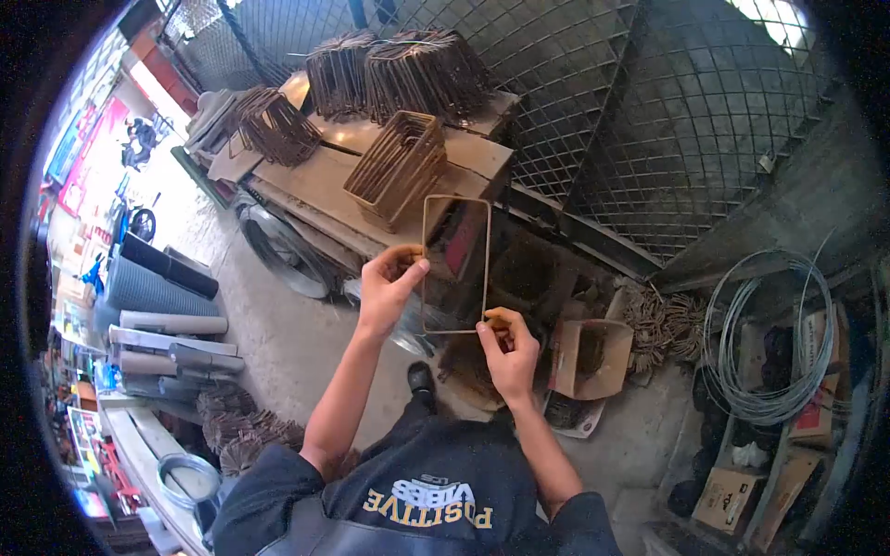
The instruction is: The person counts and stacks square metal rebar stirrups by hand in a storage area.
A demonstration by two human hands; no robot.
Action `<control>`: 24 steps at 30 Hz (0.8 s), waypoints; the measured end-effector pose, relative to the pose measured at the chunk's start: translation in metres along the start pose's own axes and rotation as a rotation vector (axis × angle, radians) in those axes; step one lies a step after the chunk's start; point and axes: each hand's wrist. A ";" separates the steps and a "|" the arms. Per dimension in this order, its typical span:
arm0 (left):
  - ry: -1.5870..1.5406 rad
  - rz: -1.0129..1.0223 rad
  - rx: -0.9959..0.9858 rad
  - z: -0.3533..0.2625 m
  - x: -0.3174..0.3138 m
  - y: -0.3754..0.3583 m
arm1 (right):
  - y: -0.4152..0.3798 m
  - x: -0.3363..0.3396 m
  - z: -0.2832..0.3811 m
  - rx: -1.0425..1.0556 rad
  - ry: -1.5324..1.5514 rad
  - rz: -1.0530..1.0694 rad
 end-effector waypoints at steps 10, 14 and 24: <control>0.234 0.163 -0.046 -0.065 0.138 0.115 | 0.073 -0.143 0.057 0.256 -0.333 -0.007; 0.332 0.237 -0.120 -0.065 0.168 0.184 | 0.114 -0.184 0.054 0.317 -0.411 -0.093; 0.495 0.262 -0.135 -0.048 0.171 0.249 | 0.161 -0.200 0.064 0.464 -0.781 -0.197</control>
Point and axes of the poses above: each hand's wrist, its own y-axis towards the middle knuckle, its own x-axis out of the back of the hand, z = x × y, and after that the axes turned 10 degrees about z, right-handed
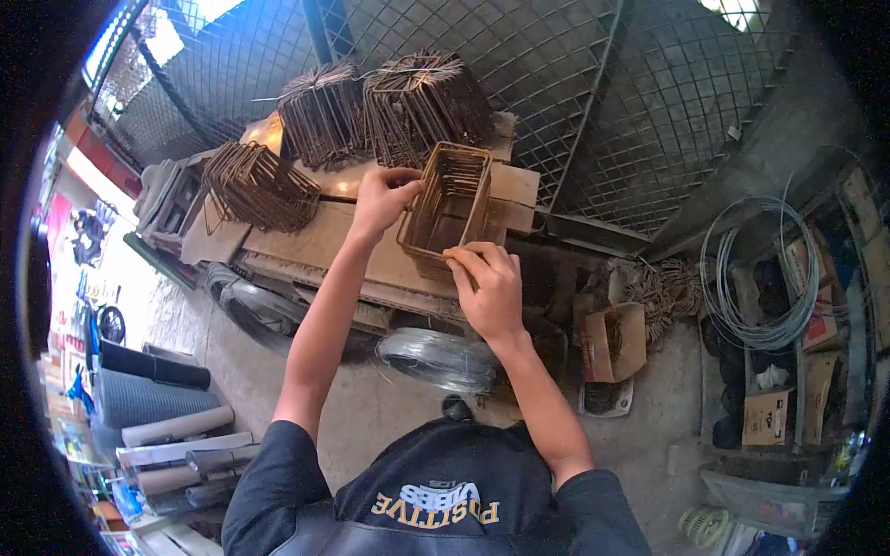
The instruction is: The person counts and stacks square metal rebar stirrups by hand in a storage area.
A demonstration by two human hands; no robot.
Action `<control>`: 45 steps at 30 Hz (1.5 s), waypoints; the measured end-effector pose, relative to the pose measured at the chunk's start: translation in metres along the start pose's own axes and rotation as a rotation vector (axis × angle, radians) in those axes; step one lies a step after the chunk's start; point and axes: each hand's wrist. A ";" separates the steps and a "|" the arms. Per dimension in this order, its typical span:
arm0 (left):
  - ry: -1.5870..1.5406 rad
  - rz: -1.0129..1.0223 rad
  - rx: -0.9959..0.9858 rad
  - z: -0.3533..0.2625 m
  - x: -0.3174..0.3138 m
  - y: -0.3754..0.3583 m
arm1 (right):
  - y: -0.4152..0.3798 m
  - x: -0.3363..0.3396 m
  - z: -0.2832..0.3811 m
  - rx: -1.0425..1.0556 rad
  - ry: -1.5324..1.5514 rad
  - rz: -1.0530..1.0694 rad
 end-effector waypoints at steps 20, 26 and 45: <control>0.146 -0.020 -0.055 0.004 0.001 -0.028 | -0.015 -0.005 -0.007 -0.097 0.042 0.113; 0.065 -0.040 -0.023 0.007 0.000 -0.065 | -0.035 0.003 -0.011 -0.171 0.104 0.073; 0.259 -0.438 -0.207 0.025 -0.174 -0.240 | -0.175 0.062 -0.155 -0.497 0.233 0.293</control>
Point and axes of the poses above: each hand's wrist, its own y-axis towards the middle knuckle, its own x-axis out of the back of the hand, z = x × y, and after that the axes turned 10 degrees about z, right-handed
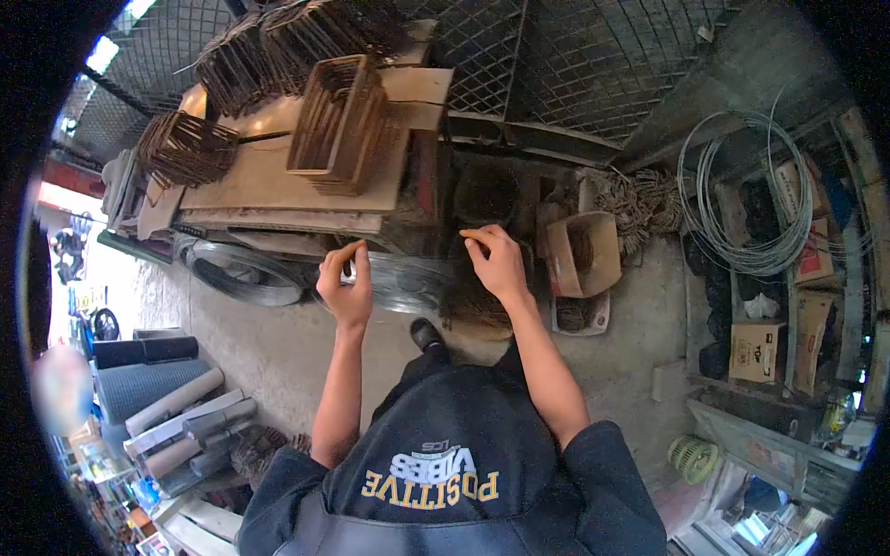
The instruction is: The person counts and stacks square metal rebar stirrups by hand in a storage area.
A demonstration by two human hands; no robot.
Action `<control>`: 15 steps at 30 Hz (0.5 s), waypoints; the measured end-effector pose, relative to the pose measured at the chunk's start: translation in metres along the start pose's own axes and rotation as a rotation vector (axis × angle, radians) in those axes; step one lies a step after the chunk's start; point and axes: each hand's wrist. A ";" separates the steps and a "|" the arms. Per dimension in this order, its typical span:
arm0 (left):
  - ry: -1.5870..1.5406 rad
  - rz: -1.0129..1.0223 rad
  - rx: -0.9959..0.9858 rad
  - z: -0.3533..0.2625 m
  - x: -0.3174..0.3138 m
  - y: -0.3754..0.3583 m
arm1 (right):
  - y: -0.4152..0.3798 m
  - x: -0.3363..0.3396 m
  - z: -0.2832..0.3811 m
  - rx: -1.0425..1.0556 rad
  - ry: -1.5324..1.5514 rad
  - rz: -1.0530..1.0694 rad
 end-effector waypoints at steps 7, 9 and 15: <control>0.065 0.102 0.263 -0.034 -0.070 -0.100 | -0.045 0.066 -0.123 -0.335 0.032 0.249; 0.053 0.129 0.308 -0.047 -0.090 -0.119 | -0.058 0.070 -0.165 -0.327 0.017 0.220; -0.038 0.304 0.439 -0.044 -0.152 -0.159 | -0.081 0.068 -0.237 -0.454 0.061 0.355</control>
Point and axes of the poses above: each hand's wrist, its own y-axis towards the middle knuckle, its own x-axis out of the back of the hand, z = x × y, and after that the axes turned 10 degrees about z, right-handed
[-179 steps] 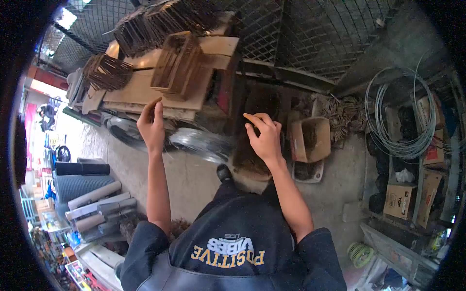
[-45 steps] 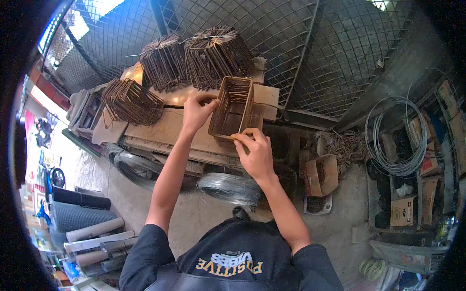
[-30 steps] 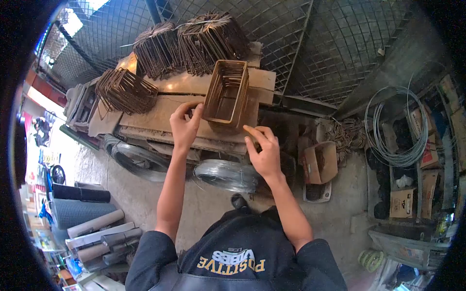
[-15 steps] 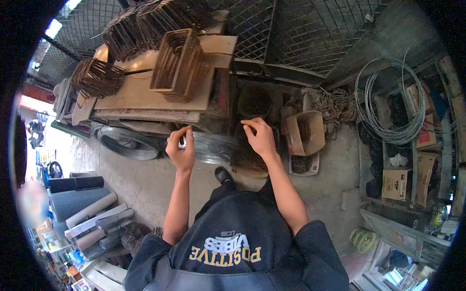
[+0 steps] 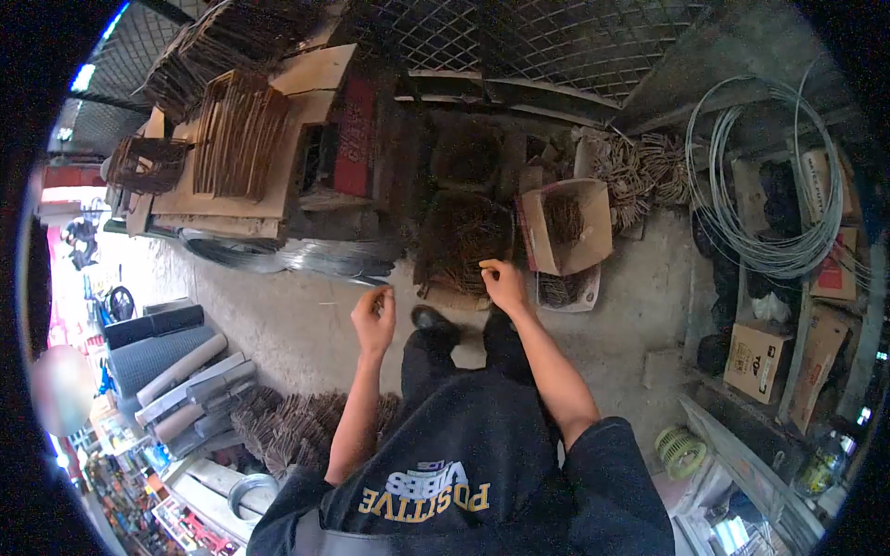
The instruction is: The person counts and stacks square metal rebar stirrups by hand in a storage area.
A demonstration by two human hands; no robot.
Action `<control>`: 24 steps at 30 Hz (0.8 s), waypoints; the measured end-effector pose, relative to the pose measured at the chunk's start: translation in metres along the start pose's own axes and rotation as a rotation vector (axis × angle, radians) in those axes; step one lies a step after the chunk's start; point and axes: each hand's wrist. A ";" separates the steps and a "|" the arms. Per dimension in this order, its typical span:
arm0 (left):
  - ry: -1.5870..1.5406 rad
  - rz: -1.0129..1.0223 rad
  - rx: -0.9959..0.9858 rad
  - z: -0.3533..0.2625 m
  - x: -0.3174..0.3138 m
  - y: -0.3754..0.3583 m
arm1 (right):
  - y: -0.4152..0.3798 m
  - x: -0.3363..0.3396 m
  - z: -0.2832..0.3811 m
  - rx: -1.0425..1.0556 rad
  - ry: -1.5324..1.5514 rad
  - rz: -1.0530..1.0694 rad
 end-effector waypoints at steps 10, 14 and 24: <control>0.058 0.496 0.391 0.229 -0.155 0.038 | 0.133 -0.051 -0.112 -0.241 0.015 0.039; -0.116 0.580 0.508 0.471 -0.265 0.059 | 0.249 -0.107 -0.228 -0.013 -0.215 -0.064; -0.209 0.517 0.542 0.776 -0.445 0.136 | 0.436 -0.177 -0.280 0.060 -0.899 0.008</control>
Point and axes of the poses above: each hand's wrist, its own y-axis towards the middle knuckle, its own x-axis out of the back of the hand, z = x × y, and after that the axes turned 10 degrees about z, right-handed
